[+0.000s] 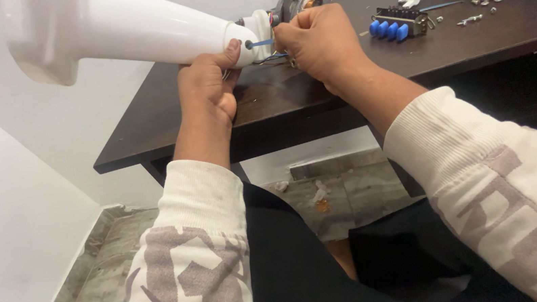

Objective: The person works on a disassembled electric fan motor, using a screwdriver to adjust internal components and then attaching the motor to the fan's white plastic neck.

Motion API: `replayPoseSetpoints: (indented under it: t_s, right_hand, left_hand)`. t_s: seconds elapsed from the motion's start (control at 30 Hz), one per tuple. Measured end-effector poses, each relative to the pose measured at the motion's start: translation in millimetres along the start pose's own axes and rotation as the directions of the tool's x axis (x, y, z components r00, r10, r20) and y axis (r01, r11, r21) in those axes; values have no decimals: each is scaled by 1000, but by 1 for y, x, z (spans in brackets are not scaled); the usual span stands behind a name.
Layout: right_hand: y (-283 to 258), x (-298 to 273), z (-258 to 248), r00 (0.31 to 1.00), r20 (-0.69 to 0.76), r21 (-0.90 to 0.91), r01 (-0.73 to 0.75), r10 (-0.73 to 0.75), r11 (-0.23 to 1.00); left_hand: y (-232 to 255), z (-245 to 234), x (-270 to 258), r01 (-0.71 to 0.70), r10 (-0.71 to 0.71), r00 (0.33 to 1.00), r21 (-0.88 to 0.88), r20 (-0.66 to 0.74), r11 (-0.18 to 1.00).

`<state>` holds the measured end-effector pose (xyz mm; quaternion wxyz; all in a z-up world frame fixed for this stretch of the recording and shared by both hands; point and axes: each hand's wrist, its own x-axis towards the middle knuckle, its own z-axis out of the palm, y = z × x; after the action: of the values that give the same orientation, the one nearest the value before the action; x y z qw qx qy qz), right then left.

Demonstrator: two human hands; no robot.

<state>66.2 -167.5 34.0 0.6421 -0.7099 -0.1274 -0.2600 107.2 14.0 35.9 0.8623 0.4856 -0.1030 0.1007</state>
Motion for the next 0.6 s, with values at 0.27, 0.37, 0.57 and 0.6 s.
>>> replayPoseSetpoints:
  t_s: [0.27,0.37,0.57,0.6]
  right_hand:
    - [-2,-17,1,901,167,-434,431,-400,791]
    - [-5,-19,2,852,155,-455,511,-500,729]
    - [-10,1,5,885,131,-506,447,-447,738]
    - [-10,5,5,917,102,-530,378,-385,759]
  left_hand:
    - [4,2,-8,-7,8,1000,85,-9,996]
    - [6,4,-11,11,-8,999,76,-35,997]
    - [6,8,-15,-83,80,996,123,26,989]
    - [6,10,-14,-85,85,996,131,8,988]
